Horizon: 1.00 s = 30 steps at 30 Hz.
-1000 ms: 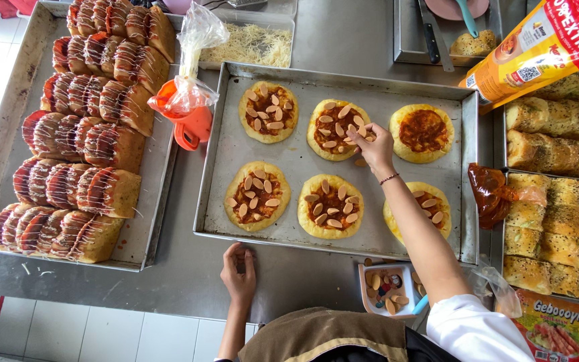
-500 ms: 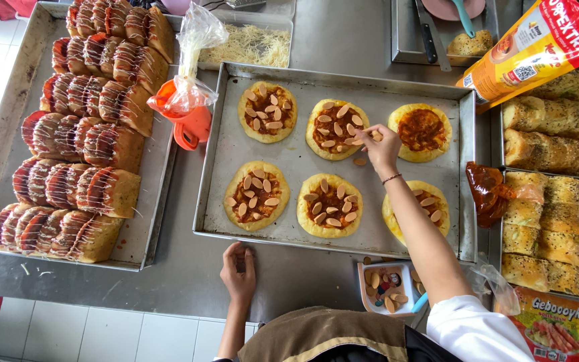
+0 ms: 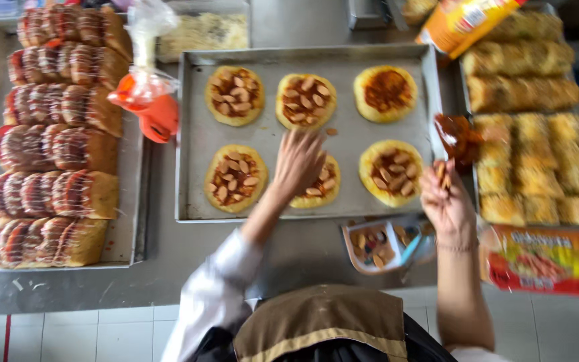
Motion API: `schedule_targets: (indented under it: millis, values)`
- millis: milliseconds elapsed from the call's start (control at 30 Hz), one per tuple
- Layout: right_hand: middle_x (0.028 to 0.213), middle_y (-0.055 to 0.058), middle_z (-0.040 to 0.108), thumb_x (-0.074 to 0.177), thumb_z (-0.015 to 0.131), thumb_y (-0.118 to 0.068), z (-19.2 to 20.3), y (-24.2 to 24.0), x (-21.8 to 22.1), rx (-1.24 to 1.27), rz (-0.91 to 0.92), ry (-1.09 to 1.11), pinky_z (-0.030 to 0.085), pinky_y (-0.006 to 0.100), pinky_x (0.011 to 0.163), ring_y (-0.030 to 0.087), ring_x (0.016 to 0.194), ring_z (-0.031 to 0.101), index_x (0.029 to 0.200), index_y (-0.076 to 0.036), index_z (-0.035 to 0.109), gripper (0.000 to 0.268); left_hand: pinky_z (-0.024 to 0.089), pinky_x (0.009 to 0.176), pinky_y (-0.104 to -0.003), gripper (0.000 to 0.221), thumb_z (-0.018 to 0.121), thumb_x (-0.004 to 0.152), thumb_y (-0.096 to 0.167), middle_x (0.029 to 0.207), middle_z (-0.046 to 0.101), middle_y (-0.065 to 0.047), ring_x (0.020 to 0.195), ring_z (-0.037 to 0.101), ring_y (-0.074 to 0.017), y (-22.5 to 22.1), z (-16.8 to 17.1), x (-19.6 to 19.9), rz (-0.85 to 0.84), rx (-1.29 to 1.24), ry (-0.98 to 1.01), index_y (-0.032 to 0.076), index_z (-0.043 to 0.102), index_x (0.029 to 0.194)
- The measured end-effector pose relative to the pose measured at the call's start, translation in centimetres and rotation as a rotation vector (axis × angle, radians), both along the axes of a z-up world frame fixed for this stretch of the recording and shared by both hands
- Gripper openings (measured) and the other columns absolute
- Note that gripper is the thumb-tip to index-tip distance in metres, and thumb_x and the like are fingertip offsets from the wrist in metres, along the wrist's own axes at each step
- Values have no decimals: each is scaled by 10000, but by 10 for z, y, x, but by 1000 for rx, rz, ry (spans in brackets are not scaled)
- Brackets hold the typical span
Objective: The person places small sliced pieces of food by hand onto prepared rounds of dough on a metal tray, working through multiple trays of pastries in a bakery.
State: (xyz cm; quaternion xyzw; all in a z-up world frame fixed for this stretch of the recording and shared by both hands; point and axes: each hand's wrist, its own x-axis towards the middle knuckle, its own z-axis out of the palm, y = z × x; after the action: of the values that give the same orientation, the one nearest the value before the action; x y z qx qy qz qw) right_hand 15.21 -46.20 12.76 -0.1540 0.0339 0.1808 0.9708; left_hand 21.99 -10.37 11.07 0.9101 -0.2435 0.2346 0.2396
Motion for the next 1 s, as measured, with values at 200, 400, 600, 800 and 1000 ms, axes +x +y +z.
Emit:
schedule_targets:
  millis: [200, 400, 600, 800, 1000]
  values:
    - [901, 105, 519, 1125, 621, -194, -14, -24, -122, 101, -214, 5, 385, 152, 538, 91, 706, 496, 1183, 55, 670, 260, 47, 1234, -668, 183, 620, 958, 311, 1195, 644, -11, 1398, 453, -294, -75, -89, 134, -118, 817, -17, 187, 689, 1073]
    - [906, 106, 524, 1114, 618, -192, -27, -52, -173, 78, -428, 79, 392, 138, 530, 95, 721, 496, 1154, 49, 651, 246, 29, 1246, -657, 128, 624, 986, 230, 1183, 687, -30, 1472, 422, -300, -71, -131, 172, -194, 1043, 56, 185, 724, 1051]
    - [900, 94, 526, 1111, 628, -189, -18, -56, -162, 32, -418, 63, 384, 141, 541, 84, 709, 493, 1147, 21, 655, 214, 87, 1274, -579, 108, 674, 969, 184, 994, 752, -29, 1362, 501, -304, -53, -100, 164, -216, 863, 34, 156, 774, 941]
    - [895, 83, 530, 1082, 633, -195, -28, -55, -136, 9, -334, 64, 383, 136, 530, 68, 701, 492, 1140, 24, 660, 228, 148, 1192, -541, 85, 827, 791, 216, 912, 743, -29, 1189, 568, -280, -64, -58, 147, -258, 725, 252, 201, 776, 857]
    - [861, 67, 541, 1044, 647, -226, -33, -55, -95, -80, -285, 143, 386, 136, 503, 55, 667, 500, 1057, 20, 658, 246, 236, 1155, -520, 144, 846, 841, 279, 879, 717, 17, 975, 630, -194, -103, -35, 168, -233, 87, 223, 196, 738, 889]
